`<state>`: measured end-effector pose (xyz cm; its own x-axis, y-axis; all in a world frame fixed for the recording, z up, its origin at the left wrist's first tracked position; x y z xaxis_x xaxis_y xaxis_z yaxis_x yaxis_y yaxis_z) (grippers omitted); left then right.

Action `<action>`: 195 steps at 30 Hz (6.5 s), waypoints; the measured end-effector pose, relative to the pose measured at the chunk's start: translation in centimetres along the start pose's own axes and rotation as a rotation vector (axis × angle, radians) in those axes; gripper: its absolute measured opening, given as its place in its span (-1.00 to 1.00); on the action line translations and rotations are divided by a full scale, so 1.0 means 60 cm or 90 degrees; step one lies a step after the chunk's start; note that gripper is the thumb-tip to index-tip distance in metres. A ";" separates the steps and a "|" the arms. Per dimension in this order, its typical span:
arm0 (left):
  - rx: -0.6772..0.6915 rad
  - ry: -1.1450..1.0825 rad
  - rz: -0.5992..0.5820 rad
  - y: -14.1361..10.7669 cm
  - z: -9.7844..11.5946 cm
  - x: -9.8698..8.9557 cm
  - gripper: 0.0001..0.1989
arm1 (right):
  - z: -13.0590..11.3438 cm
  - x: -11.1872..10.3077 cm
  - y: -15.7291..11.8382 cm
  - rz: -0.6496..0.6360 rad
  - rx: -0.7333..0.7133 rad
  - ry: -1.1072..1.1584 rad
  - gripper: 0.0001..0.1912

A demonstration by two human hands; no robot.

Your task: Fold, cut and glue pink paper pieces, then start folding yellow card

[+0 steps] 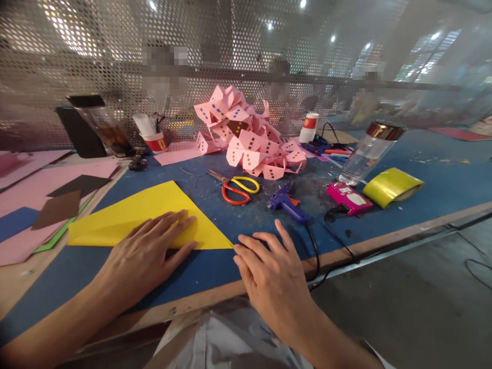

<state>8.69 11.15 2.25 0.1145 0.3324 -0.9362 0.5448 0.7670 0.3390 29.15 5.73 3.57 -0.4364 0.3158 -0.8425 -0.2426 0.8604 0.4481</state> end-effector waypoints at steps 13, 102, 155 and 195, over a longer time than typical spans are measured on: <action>-0.017 0.007 -0.004 0.005 0.005 -0.012 -0.49 | -0.047 0.054 0.076 -0.068 0.019 0.074 -0.94; 0.115 -0.004 -0.005 -0.098 0.035 -0.017 -0.35 | -0.035 0.079 0.076 -0.103 0.053 0.088 -0.89; -0.055 0.035 0.015 -0.129 -0.055 -0.023 -0.34 | -0.029 0.081 0.073 -0.096 0.041 0.119 -0.87; -0.100 0.081 -0.044 -0.170 -0.084 -0.031 -0.40 | -0.027 0.082 0.071 -0.087 0.032 0.120 -0.90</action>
<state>-1.29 5.46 1.00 -0.0295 0.3350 -0.9417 0.4099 0.8633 0.2943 24.55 10.31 1.82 -0.5572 0.1191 -0.8218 -0.2694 0.9102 0.3146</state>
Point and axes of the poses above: each hand's wrist, its own y-axis towards the middle knuckle, its own x-axis out of the palm, z = x × y, the point moved 7 cm from there along y, towards the middle knuckle, and after that the axes turned 8 degrees about x, right-handed, at the moved point
